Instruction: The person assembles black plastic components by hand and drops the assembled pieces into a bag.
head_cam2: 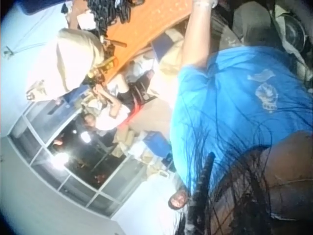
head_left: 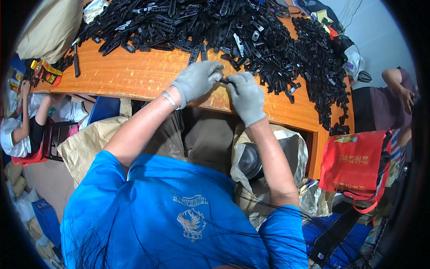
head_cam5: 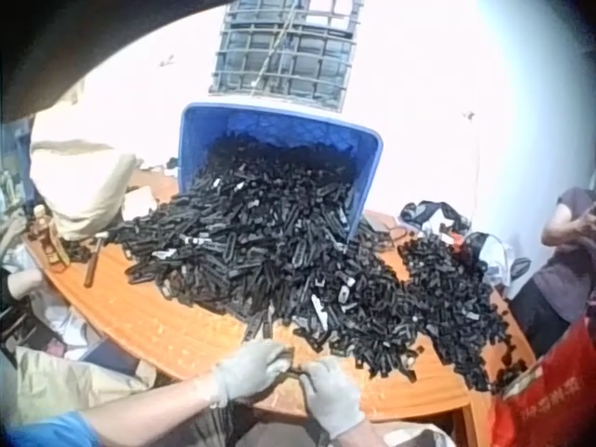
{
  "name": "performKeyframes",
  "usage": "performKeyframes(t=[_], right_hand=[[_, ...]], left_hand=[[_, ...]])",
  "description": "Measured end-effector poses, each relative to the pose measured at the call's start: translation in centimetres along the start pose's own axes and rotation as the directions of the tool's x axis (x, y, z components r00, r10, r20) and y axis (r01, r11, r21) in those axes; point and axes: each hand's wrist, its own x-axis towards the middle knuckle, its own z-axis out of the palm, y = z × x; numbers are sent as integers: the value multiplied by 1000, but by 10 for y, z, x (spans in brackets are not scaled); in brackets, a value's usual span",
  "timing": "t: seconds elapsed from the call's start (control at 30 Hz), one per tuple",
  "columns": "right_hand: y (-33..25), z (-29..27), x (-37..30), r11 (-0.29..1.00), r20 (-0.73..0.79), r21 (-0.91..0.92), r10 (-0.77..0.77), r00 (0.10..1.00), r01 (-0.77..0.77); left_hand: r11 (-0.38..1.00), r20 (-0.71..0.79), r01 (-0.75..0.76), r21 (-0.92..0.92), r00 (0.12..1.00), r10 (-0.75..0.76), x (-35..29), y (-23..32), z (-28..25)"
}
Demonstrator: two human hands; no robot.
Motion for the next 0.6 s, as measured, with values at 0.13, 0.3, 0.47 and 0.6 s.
performKeyframes(t=[0.13, 0.3, 0.47, 0.6], right_hand=[[6, 5, 3, 982, -21, 159, -102, 995, 104], [29, 7, 31, 997, -13, 10, 72, 997, -72], [19, 17, 59, 943, 177, -298, 204, 963, -145], [22, 14, 62, 932, 226, -336, 220, 949, -136]], left_hand=[[973, 230, 141, -184, 968, -96, 0, -1, -6], [993, 3, -79, 89, 997, 79, -16, -12, 2], [957, -116, -152, 247, 976, 184, -29, -15, 14], [968, -157, -139, 209, 972, 173, -32, -11, 15]])
